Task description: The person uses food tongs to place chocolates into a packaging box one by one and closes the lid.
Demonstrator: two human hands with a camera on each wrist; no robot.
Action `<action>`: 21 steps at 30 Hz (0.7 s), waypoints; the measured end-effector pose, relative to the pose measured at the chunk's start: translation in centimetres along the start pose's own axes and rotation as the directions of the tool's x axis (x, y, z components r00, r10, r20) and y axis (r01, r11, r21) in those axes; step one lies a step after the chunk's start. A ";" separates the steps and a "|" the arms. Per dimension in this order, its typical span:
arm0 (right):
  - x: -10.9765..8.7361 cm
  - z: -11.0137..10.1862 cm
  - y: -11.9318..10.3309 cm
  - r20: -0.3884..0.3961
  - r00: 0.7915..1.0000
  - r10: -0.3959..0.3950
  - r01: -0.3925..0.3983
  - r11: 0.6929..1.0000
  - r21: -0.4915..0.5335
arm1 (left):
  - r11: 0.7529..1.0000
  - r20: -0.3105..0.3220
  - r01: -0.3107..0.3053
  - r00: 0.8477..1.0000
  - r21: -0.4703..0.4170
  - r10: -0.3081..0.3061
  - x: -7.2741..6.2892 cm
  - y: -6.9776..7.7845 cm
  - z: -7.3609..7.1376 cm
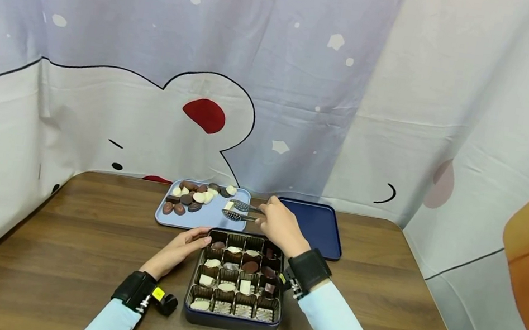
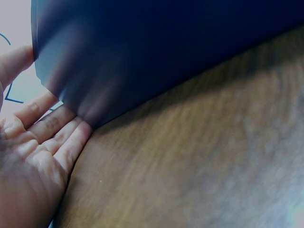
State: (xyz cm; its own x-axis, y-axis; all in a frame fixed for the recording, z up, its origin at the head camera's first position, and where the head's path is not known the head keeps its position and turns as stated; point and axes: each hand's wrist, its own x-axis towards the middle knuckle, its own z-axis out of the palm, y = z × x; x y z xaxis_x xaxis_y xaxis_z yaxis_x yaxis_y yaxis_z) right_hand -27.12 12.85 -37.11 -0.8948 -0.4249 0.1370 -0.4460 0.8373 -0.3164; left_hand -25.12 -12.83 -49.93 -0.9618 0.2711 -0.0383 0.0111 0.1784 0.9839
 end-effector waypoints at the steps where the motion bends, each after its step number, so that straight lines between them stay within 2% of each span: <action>1: -0.6 -0.3 0.1 -0.003 1.000 -0.012 0.012 1.000 0.013 | 1.000 0.000 0.000 1.000 0.000 0.000 0.0 0.0 0.0; 7: -4.3 -1.9 0.4 -0.014 0.997 -0.076 0.077 0.996 0.050 | 1.000 0.008 0.004 1.000 -0.007 -0.004 -0.1 0.1 0.1; 11: -6.5 -2.7 0.8 0.005 0.990 -0.140 0.140 0.989 0.049 | 1.000 0.009 0.009 1.000 -0.012 -0.009 -0.2 0.0 0.0; 21: -10.7 -3.6 0.1 0.134 0.946 -0.295 0.280 0.952 0.123 | 1.000 0.026 -0.023 0.999 -0.005 0.023 -0.1 0.1 -0.1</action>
State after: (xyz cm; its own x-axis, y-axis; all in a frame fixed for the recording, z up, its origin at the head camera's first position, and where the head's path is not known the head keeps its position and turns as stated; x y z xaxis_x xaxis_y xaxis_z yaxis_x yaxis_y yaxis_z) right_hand -17.64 18.72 -35.27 -0.7123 -0.6952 0.0971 -0.6724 0.6360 -0.3787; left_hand -25.02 -12.91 -49.82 -0.9538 0.2997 -0.0203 0.0317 0.1676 0.9853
